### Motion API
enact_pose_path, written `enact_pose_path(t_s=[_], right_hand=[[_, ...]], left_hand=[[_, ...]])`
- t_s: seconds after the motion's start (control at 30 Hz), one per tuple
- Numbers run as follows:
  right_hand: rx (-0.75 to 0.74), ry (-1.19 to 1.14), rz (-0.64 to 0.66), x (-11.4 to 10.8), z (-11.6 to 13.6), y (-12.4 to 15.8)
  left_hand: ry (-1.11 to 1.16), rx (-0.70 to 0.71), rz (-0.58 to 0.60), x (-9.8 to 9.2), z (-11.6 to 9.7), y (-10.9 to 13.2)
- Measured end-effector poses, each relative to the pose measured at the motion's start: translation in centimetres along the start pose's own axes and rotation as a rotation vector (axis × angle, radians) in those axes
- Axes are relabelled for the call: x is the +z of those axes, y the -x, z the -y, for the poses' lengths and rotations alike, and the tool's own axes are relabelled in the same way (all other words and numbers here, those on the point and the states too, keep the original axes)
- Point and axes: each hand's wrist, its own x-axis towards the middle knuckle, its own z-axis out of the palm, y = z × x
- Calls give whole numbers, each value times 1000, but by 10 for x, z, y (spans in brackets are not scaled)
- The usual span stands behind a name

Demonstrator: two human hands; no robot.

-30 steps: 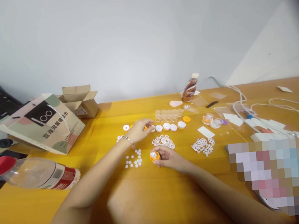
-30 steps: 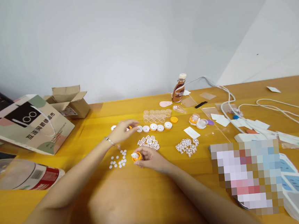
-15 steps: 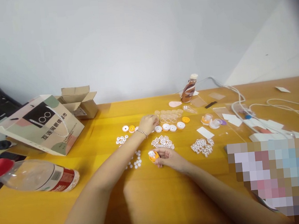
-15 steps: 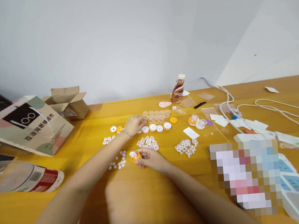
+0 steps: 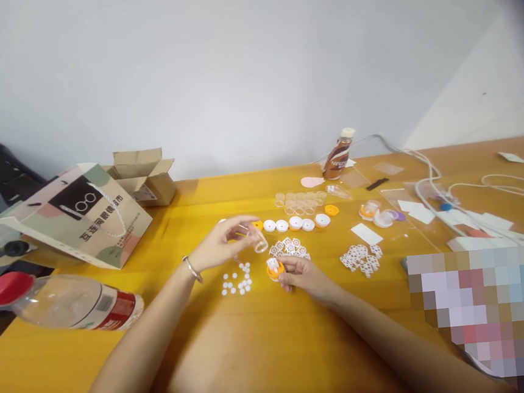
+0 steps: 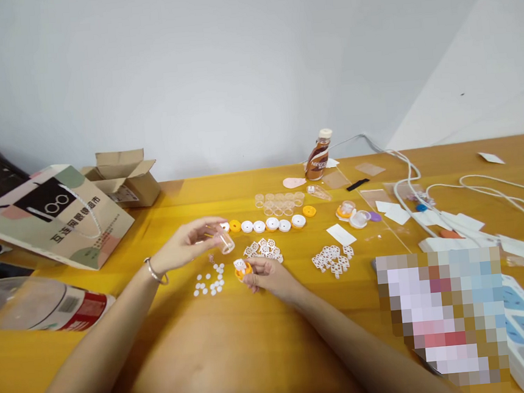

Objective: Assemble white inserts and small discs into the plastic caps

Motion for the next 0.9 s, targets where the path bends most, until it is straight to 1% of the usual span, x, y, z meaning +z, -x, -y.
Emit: enact_pose_path(t_s=[0.1, 0.27, 0.43, 0.73, 0.9], right_hand=[[-22, 11, 38, -1, 1, 0], [-54, 15, 59, -1, 5, 1], [-72, 43, 46, 0, 9, 3], [-99, 84, 39, 2, 15, 6], [-103, 123, 50, 4, 15, 7]], left_hand=[[-86, 15, 20, 6, -7, 11], [-176, 25, 56, 20, -8, 6], [-225, 6, 92, 27, -5, 6], [-205, 20, 94, 32, -1, 6], [-138, 9, 129, 32, 5, 7]])
